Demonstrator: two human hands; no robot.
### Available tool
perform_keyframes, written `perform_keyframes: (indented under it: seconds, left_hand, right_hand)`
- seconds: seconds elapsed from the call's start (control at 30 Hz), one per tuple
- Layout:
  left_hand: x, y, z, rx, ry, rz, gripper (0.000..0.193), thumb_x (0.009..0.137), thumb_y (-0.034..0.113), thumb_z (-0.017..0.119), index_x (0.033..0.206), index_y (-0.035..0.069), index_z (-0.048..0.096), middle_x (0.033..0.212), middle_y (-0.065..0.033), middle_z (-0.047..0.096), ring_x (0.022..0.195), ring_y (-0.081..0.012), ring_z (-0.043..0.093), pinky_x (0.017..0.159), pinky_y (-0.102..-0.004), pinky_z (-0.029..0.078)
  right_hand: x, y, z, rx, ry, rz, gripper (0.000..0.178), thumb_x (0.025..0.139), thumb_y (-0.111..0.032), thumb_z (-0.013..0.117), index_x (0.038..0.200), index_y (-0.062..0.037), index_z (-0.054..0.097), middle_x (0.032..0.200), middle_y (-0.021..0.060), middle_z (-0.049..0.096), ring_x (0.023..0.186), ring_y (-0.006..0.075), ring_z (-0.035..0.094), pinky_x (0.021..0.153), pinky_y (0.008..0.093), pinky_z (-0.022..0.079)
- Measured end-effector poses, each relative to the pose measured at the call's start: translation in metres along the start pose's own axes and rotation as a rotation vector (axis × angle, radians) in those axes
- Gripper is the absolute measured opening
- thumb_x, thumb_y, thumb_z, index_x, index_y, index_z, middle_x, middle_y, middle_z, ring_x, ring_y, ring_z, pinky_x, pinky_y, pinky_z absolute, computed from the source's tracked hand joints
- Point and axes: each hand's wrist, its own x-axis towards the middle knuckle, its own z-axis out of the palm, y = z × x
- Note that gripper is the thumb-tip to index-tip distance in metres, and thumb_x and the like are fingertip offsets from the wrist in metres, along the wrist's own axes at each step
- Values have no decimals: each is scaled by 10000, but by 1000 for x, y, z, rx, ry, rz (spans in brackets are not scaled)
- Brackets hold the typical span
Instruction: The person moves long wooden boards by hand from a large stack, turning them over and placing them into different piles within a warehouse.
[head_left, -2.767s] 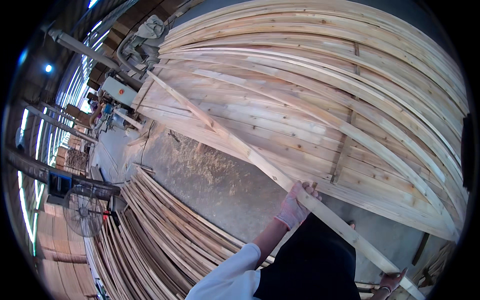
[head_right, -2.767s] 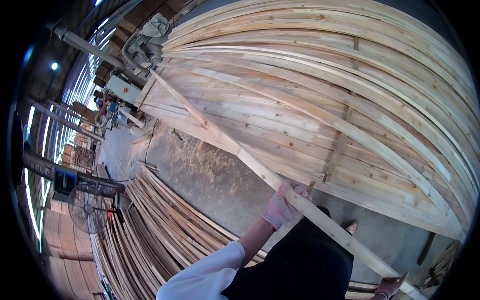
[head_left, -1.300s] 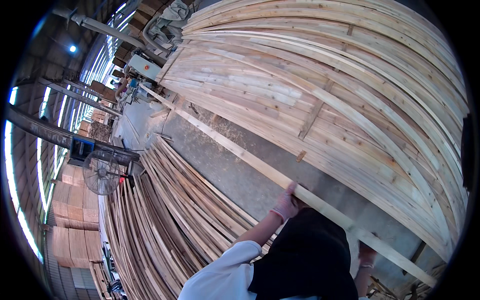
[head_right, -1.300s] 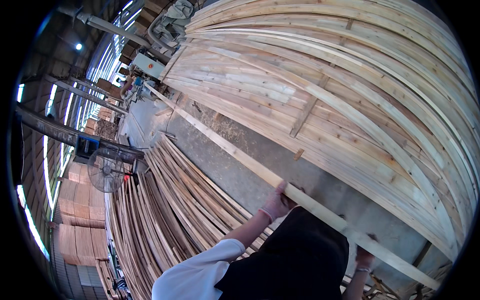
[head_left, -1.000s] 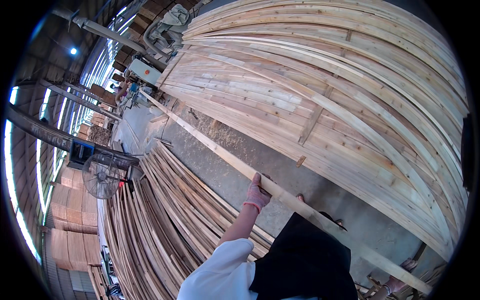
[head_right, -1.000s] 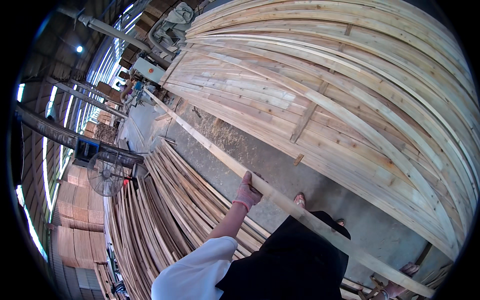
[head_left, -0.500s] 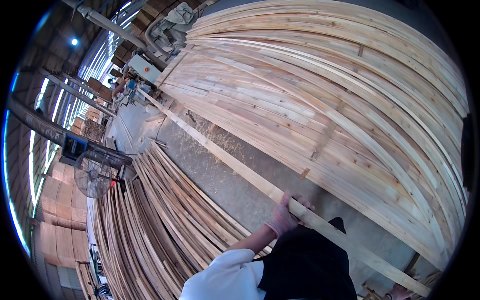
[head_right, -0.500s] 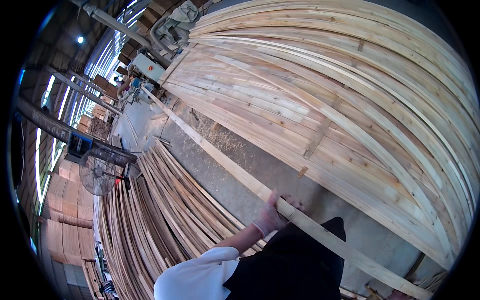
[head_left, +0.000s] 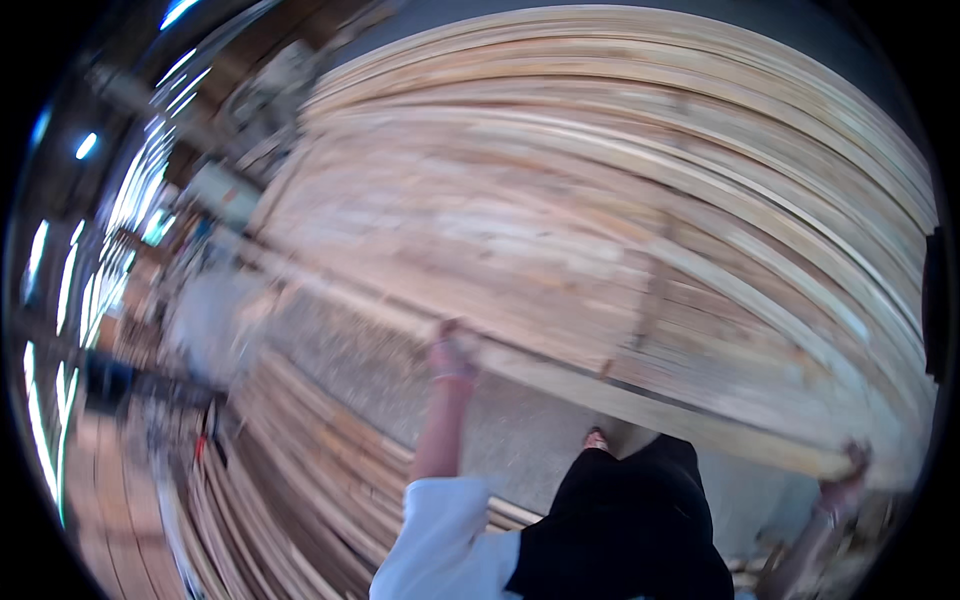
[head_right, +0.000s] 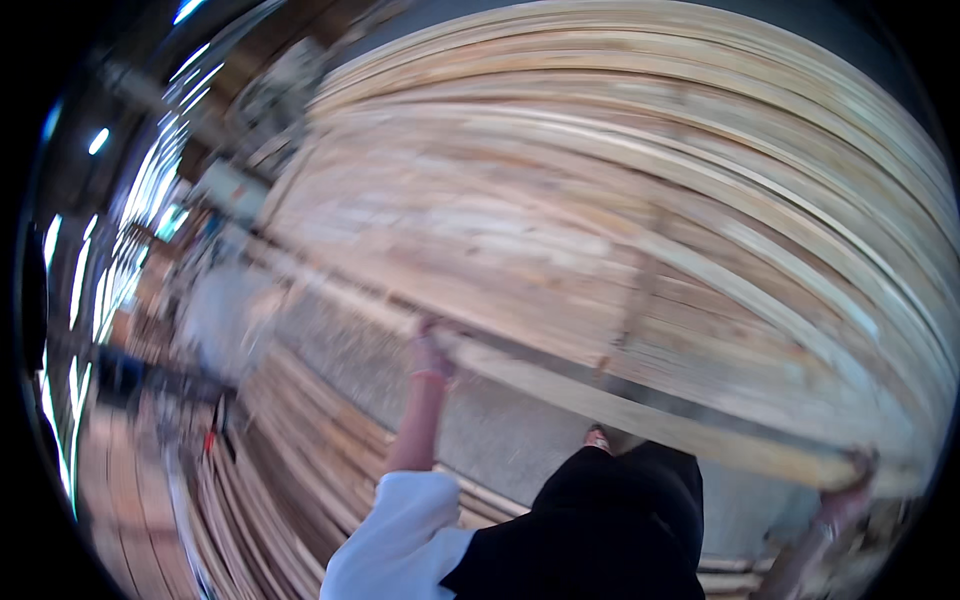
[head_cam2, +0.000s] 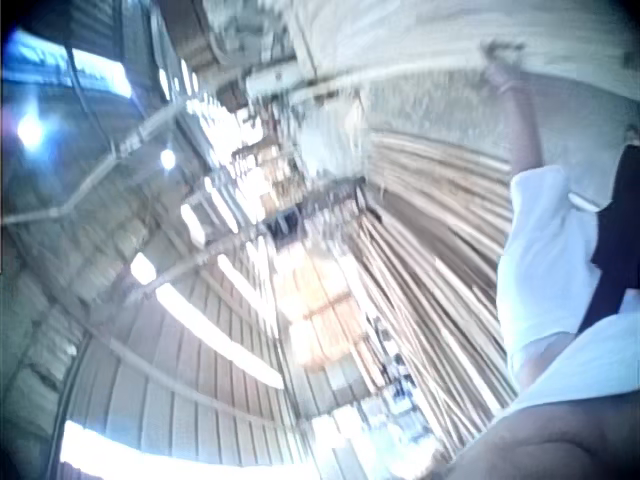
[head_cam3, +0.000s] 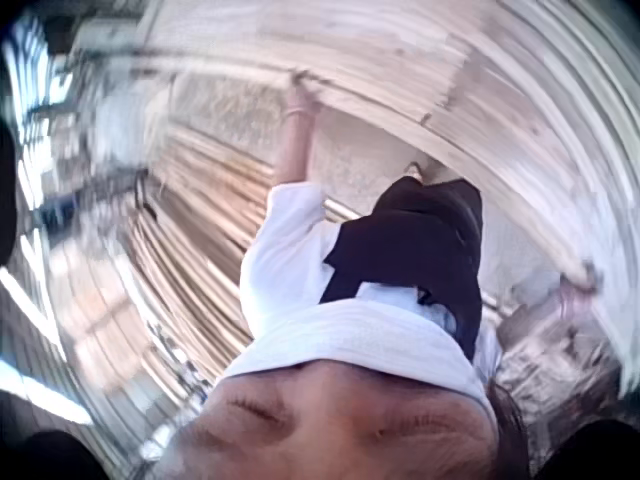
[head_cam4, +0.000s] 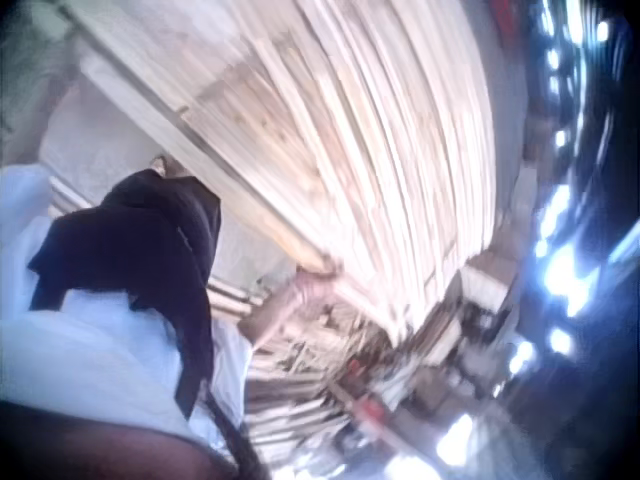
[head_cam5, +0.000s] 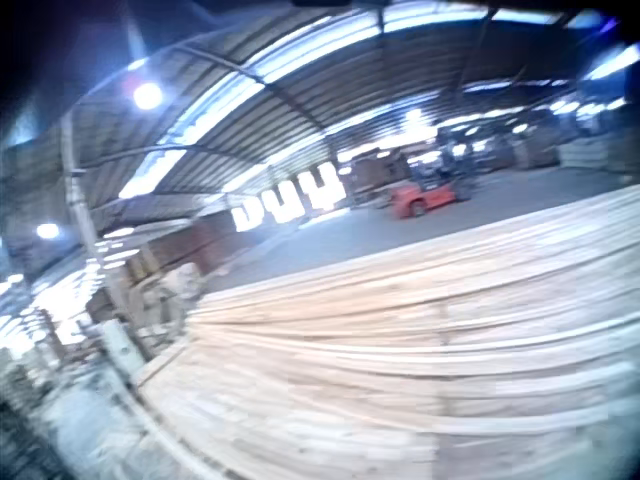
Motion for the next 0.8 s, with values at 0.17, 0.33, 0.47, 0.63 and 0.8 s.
perform_keyframes:
  seconds: [0.17, 0.33, 0.47, 0.63, 0.8]
  left_hand:
    - [74, 44, -86, 37, -379, 74, 531, 940, 491, 400, 1247, 72, 506, 1212, -105, 553, 1137, -289, 510, 995, -535, 416]
    - [-20, -27, -39, -13, -322, -118, 574, 926, 545, 406, 1151, 40, 564, 1125, -108, 580, 1056, -263, 535, 957, -500, 432]
    - [-83, -113, -17, 266, -497, -377, 545, 918, 535, 437, 1131, 52, 572, 1081, -95, 591, 993, -262, 549, 907, -471, 446]
    - [-124, -157, 4, 422, -646, -478, 508, 907, 523, 475, 1105, 68, 584, 1026, -78, 606, 915, -261, 566, 845, -435, 463]
    - [-119, -147, -4, 458, -607, -430, 472, 895, 511, 514, 1079, 84, 595, 970, -62, 621, 836, -260, 583, 783, -399, 481]
  right_hand:
    - [-96, -40, 196, 677, 180, 325, 286, 887, -383, 596, 1051, -149, 591, 786, 30, 607, 766, 224, 598, 805, 423, 487]
    - [-138, 4, 276, 1045, 291, 764, 265, 862, -371, 638, 953, -127, 586, 973, 92, 610, 811, 279, 605, 815, 485, 489]
    - [-186, 54, 318, 873, -260, 986, 289, 867, -337, 635, 1033, -100, 622, 998, 107, 665, 899, 270, 636, 860, 438, 493]
    - [-219, -18, 334, 71, -892, 782, 426, 854, -392, 603, 1078, -36, 670, 1042, 107, 682, 964, 245, 629, 871, 369, 467]
    - [-201, 33, 331, -788, -1301, 356, 459, 822, -400, 538, 1034, -17, 677, 986, 170, 673, 948, 295, 629, 855, 406, 454]
